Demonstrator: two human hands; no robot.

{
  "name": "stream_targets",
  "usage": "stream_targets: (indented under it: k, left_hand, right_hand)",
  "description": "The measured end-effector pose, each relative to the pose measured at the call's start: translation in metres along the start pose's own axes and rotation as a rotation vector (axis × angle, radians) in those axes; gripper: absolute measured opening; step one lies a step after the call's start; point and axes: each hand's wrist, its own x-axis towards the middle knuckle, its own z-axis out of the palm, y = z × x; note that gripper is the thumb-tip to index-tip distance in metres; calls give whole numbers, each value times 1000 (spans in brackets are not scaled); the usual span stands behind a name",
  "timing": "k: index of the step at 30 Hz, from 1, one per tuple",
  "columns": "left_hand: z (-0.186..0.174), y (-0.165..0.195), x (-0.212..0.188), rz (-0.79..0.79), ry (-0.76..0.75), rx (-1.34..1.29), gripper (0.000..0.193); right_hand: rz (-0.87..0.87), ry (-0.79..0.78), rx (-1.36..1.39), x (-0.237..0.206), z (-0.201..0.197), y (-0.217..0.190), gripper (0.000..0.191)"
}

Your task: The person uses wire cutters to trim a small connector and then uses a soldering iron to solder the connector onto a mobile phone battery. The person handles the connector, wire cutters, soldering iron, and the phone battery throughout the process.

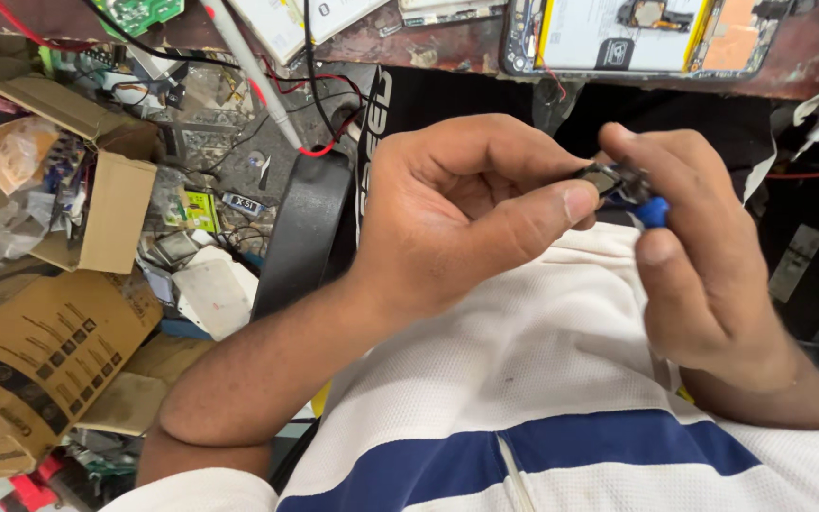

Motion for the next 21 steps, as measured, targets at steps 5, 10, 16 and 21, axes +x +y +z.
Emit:
stream_targets:
  k: [5, 10, 16, 21]
  left_hand:
    - [0, 4, -1, 79, -3, 137, 6]
    - [1, 3, -2, 97, 12, 141, 6]
    - [3, 2, -3, 94, 37, 144, 8]
    - [3, 3, -4, 129, 44, 234, 9]
  right_hand:
    - [-56, -36, 20, 5, 3, 5, 51]
    - [-91, 12, 10, 7, 7, 1, 50]
    - [-78, 44, -66, 5, 6, 6, 49]
    - [-79, 36, -82, 3, 4, 4, 46]
